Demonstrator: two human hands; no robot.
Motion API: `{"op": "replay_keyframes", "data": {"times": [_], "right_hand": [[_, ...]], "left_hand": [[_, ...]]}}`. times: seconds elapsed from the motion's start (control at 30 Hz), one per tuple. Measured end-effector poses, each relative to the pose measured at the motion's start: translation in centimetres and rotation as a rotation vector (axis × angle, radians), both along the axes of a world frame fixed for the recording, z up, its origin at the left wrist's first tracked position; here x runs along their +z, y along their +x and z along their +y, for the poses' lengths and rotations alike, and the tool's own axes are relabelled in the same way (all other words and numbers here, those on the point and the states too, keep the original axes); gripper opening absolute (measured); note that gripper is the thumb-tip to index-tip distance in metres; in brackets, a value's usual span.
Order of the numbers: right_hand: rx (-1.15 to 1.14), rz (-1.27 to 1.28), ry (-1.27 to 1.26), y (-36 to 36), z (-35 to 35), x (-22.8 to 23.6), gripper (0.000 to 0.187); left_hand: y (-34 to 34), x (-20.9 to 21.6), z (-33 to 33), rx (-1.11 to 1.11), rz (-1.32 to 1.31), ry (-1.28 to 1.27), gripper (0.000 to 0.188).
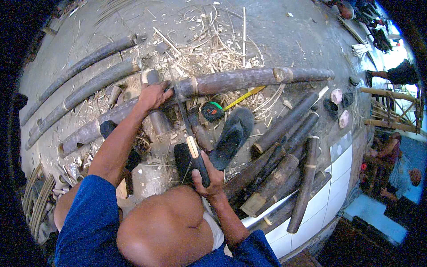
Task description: The person sits on the floor and repeatedly taps a bamboo segment with a wooden mallet, then measures the bamboo with a tape measure and marks it. The person then uses a hand saw to cut the bamboo at the marked location.
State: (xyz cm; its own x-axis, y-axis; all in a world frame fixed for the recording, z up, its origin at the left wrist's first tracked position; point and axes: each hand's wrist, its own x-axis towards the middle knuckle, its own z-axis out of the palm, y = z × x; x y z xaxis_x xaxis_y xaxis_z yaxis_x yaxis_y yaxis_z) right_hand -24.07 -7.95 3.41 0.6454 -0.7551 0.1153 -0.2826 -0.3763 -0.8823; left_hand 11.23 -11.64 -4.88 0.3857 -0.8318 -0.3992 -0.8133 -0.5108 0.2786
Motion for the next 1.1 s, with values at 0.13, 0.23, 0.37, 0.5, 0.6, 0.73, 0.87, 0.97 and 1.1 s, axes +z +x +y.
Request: {"op": "replay_keyframes", "data": {"times": [0.13, 0.23, 0.37, 0.5, 0.6, 0.73, 0.87, 0.97, 1.1], "right_hand": [[-0.007, -0.006, -0.041, 5.4, -2.8, -0.9, 0.054], [-0.039, -0.033, 0.002, 9.1, -4.7, -1.2, 0.051], [-0.070, -0.035, 0.171, 10.2, -5.2, -0.7, 0.048], [-0.062, -0.069, 0.062, 10.4, -5.4, -1.0, 0.049], [-0.051, -0.070, 0.006, 9.4, -5.0, -1.3, 0.051], [-0.040, 0.033, 0.079, 4.1, -2.1, 0.3, 0.052], [-0.037, -0.058, -0.007, 2.4, -0.9, 1.0, 0.051], [-0.029, 0.044, 0.015, 7.1, -3.7, -0.8, 0.052], [-0.008, 0.011, 0.079, 10.4, -5.5, -2.1, 0.051]], "left_hand": [[0.2, -0.4, -0.1, 0.011, 0.005, -0.058, 0.055], [0.2, -0.4, -0.1, 0.007, -0.026, -0.094, 0.055], [-0.2, -0.3, 0.1, 0.021, -0.031, -0.080, 0.064], [-0.7, 0.0, 0.6, -0.066, -0.109, -0.118, 0.084], [-0.5, 0.2, 0.7, -0.035, -0.073, -0.143, 0.091], [0.2, 0.4, 0.2, -0.031, 0.002, -0.043, 0.086], [-0.2, 0.4, 0.3, -0.039, -0.046, -0.082, 0.082], [-0.9, 0.6, 0.4, -0.030, -0.102, -0.140, 0.083], [-0.9, 0.9, 0.3, -0.015, -0.096, -0.069, 0.085]]}}
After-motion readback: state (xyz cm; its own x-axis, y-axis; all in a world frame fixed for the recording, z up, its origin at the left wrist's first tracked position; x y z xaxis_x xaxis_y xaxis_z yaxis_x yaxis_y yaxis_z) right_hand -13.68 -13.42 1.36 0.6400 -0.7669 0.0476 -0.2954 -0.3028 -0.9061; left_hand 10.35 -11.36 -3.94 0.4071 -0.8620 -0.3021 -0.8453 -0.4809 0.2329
